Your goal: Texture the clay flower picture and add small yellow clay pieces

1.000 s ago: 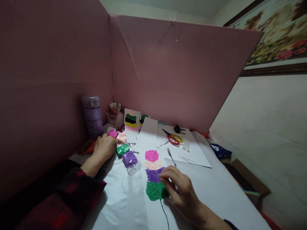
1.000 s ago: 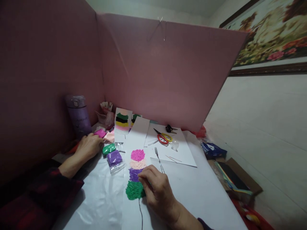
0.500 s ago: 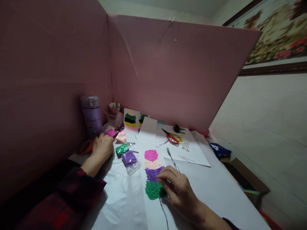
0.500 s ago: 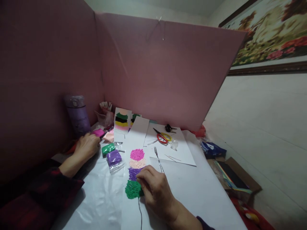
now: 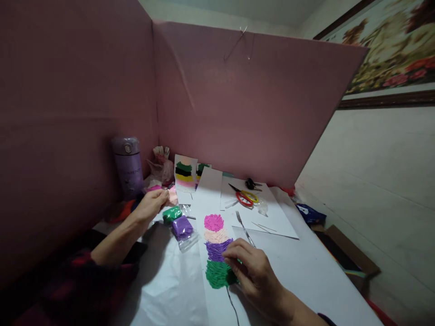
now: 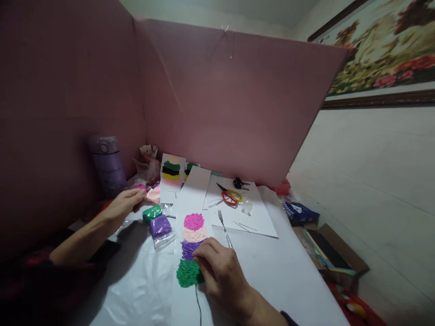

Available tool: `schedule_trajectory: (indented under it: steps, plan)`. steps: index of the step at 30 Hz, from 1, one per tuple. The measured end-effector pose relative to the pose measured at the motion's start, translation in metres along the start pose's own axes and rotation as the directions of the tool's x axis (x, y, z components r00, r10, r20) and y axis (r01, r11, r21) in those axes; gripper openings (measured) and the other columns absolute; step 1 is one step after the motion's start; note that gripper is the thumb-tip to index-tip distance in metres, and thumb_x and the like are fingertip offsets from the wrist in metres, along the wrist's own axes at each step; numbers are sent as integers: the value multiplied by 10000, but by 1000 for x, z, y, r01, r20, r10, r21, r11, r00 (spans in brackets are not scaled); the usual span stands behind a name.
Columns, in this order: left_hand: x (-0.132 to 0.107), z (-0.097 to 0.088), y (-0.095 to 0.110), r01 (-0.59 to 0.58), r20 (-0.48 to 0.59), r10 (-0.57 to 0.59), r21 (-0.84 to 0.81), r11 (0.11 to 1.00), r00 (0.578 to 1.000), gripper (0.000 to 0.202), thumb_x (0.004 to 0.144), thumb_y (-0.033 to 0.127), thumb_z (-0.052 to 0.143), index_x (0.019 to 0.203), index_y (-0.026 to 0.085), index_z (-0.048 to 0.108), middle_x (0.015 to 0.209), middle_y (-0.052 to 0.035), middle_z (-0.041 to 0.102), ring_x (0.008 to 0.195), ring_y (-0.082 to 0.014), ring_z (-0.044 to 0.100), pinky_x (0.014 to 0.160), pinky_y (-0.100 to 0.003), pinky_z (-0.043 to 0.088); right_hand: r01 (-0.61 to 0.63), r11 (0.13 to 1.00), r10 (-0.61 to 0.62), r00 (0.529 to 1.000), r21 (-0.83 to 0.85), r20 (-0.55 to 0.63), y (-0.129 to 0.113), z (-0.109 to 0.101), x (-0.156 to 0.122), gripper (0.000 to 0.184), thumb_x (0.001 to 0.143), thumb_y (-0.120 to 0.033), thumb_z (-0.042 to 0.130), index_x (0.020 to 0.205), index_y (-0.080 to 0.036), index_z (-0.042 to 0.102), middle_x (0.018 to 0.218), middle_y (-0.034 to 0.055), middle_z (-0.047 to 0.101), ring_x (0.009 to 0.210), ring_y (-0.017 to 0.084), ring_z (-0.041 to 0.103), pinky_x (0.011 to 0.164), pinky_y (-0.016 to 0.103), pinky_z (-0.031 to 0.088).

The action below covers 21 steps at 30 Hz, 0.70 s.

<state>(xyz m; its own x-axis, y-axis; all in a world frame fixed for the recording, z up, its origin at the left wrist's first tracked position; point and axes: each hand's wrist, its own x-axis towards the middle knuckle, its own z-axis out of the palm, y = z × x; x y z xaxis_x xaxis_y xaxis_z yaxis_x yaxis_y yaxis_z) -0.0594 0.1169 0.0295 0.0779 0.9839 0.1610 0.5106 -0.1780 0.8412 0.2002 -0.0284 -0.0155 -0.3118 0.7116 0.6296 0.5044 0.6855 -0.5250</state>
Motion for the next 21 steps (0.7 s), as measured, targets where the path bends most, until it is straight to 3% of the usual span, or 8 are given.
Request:
schedule_trajectory:
  steps: [5, 8, 13, 17, 21]
  plan:
    - [-24, 18, 17, 116, 301, 21, -431, 895, 953, 450, 777, 642, 485, 698, 203, 423, 604, 57, 320, 545, -106, 327, 505, -231, 299, -3, 1000, 3, 1000, -2, 2, 2, 0, 1, 196, 890, -66, 483, 935, -159, 649, 822, 78, 626, 721, 166, 613, 600, 260, 488]
    - [-31, 27, 20, 207, 395, 30, -543, 814, 918, 489, 755, 657, 565, 674, 189, 448, 582, 65, 318, 539, -93, 300, 493, -218, 264, -9, 1000, 9, 1000, -6, 7, 3, 0, 1, 186, 892, -71, 491, 926, -160, 650, 818, 77, 626, 722, 166, 612, 604, 263, 492]
    - [-40, 35, 26, 419, 549, 31, -670, 613, 835, 431, 770, 549, 664, 669, 156, 521, 543, 75, 326, 521, -75, 257, 482, -212, 193, -1, 1000, 1, 1000, -4, 13, 4, 1, 1, 188, 894, -74, 489, 936, -165, 647, 823, 77, 628, 716, 165, 611, 586, 262, 490]
    - [-53, 44, 35, 413, 564, 66, -674, 613, 823, 431, 743, 504, 713, 625, 169, 469, 543, 77, 345, 516, -66, 255, 479, -214, 187, -2, 1000, 2, 1000, -9, 1, 3, 0, 2, 190, 894, -66, 486, 942, -161, 645, 820, 80, 634, 722, 167, 613, 603, 269, 500]
    - [-73, 65, 42, 388, 609, 39, -552, 738, 792, 443, 640, 509, 784, 673, 176, 494, 509, 85, 410, 468, -55, 302, 475, -220, 193, 4, 1000, -4, 997, 2, -77, 1, 0, 2, 168, 892, -119, 538, 1033, -170, 614, 829, 77, 648, 730, 177, 606, 579, 269, 492]
